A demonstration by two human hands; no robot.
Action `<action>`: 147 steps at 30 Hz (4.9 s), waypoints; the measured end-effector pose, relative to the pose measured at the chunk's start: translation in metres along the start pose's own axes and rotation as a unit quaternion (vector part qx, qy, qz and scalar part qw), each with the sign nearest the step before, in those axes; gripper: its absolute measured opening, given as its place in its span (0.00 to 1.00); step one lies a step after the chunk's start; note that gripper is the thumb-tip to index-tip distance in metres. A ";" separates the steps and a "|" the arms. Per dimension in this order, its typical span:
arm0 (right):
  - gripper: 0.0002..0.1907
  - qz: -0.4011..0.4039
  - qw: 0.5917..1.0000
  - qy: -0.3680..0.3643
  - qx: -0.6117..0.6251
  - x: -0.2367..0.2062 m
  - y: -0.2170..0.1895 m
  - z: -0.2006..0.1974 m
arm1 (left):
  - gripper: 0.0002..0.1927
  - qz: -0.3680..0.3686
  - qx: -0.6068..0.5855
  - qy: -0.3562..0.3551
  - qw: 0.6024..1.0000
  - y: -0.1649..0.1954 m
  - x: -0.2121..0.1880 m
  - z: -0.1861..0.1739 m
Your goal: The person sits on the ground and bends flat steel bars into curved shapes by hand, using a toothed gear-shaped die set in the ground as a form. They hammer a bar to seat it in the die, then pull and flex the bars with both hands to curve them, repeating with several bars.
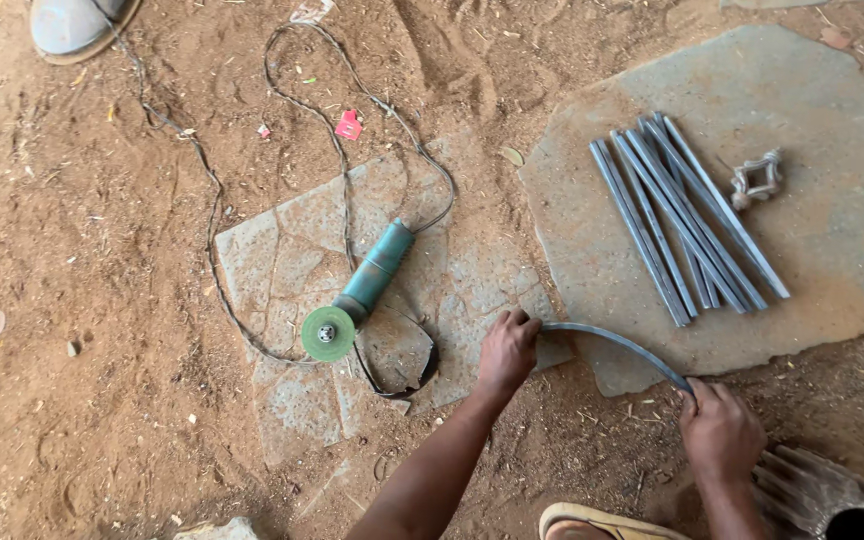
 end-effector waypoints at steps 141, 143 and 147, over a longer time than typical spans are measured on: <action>0.07 0.019 0.984 -0.008 0.179 0.013 -0.008 0.068 | 0.09 -0.064 -0.035 0.014 0.997 -0.127 -0.013 0.037; 0.07 0.022 0.981 -0.011 0.190 0.013 -0.011 0.065 | 0.10 -0.069 -0.041 0.008 0.997 -0.123 -0.011 0.031; 0.08 0.030 0.979 -0.010 0.203 0.012 -0.014 0.058 | 0.11 -0.071 -0.047 0.011 0.996 -0.111 -0.005 0.015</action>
Point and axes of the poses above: each hand's wrist, its own x-axis towards the middle knuckle, its own z-axis out of the palm, y = z × x, the point moved 5 cm from there along x, towards the middle knuckle, and after that the axes turned 8 degrees about x, right-handed, at the moved point
